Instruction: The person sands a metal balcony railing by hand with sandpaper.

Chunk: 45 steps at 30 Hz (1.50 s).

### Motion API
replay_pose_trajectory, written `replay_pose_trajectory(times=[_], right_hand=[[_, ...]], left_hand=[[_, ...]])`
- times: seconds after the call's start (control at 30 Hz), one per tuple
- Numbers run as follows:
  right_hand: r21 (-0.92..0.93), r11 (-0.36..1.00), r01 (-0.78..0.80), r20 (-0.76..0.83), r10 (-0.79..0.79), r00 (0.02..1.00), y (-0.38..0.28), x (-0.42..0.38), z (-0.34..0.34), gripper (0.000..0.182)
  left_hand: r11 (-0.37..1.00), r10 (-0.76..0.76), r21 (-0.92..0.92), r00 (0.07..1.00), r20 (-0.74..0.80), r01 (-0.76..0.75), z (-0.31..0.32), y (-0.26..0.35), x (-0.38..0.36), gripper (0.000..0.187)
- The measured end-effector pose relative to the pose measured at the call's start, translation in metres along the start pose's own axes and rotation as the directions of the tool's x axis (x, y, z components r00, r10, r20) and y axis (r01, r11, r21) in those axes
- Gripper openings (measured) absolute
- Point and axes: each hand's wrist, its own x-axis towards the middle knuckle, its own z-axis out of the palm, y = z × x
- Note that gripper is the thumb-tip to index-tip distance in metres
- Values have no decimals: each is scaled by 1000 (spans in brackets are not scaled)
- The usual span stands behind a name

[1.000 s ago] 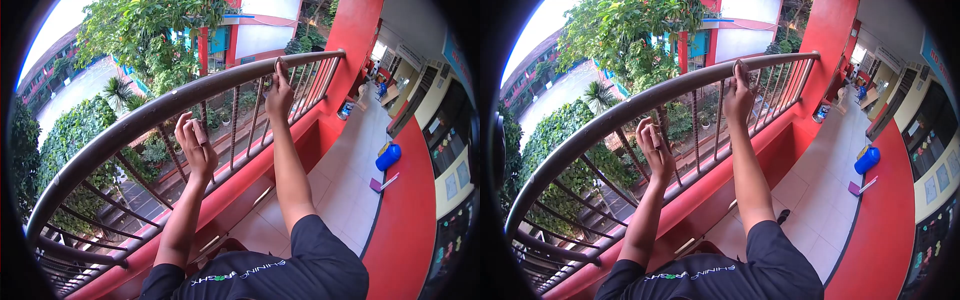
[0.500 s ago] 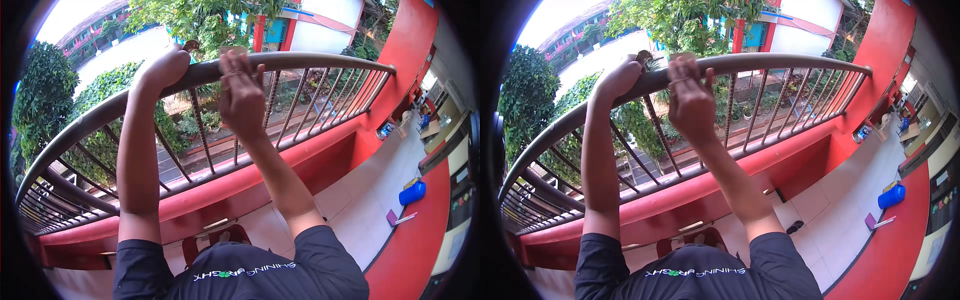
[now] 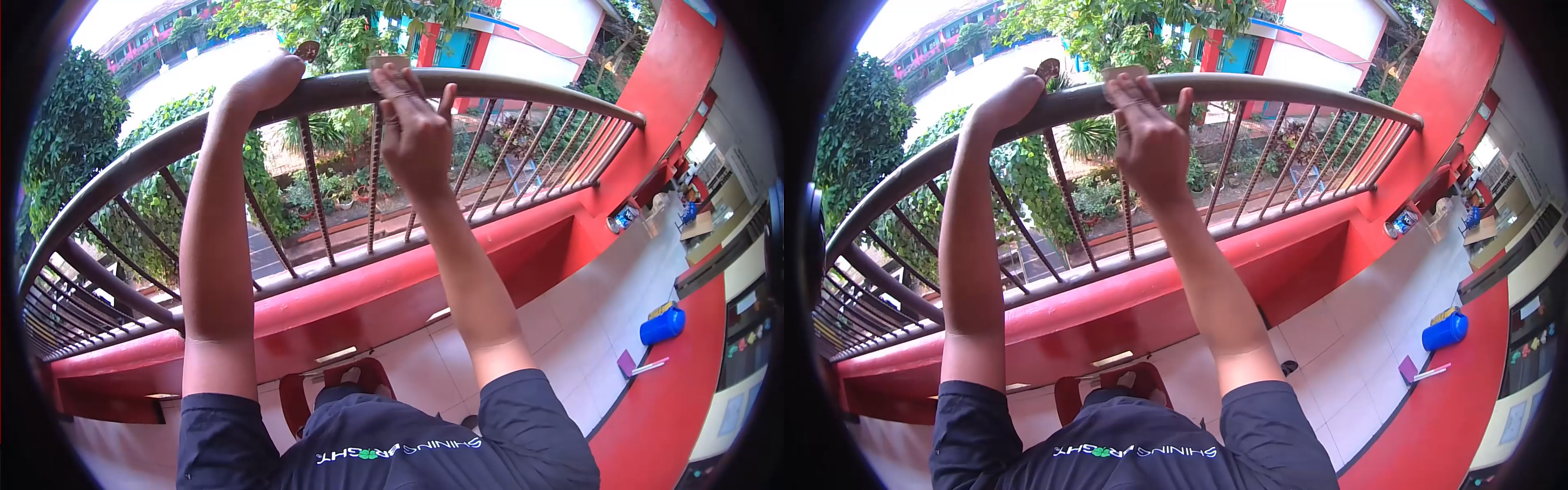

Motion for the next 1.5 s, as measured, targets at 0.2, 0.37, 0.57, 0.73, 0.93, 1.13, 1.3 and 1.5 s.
replay_pose_trajectory(times=[0.2, 0.37, 0.57, 0.73, 0.93, 1.13, 1.3, 1.5], right_hand=[[-12, 942, -335, -216, 325, 921, 51, 15, -11, 31], [44, 998, 53, -10, -53, 999, -11, 6, 8, 32], [-168, 944, -284, -225, 243, 943, 50, 17, -8, 30], [-37, 999, 10, -88, -13, 996, -13, -2, 9, 34], [-168, 964, -206, -233, 164, 959, 18, 21, 5, 29], [-178, 959, -223, -164, 194, 967, 43, 23, -7, 29], [-119, 987, -104, -89, 94, 992, 7, 10, 12, 32], [-163, 963, -216, -123, 197, 973, 65, 14, -17, 31]], left_hand=[[996, -56, -68, 998, -1, 56, 7, -7, 12, 36], [995, 93, -20, 995, 20, -93, 4, -8, 6, 35], [993, -82, 91, 995, 64, 76, -12, 14, -7, 36], [994, -25, -105, 983, -179, 7, 5, -1, -9, 39], [990, -136, -14, 926, -351, 140, 3, 23, -36, 36], [985, 25, -146, 903, -430, -97, -4, -4, -32, 30], [999, -3, -49, 953, -304, -12, -9, -16, -39, 33], [998, 12, -56, 976, -219, -25, -12, -15, -40, 34]])
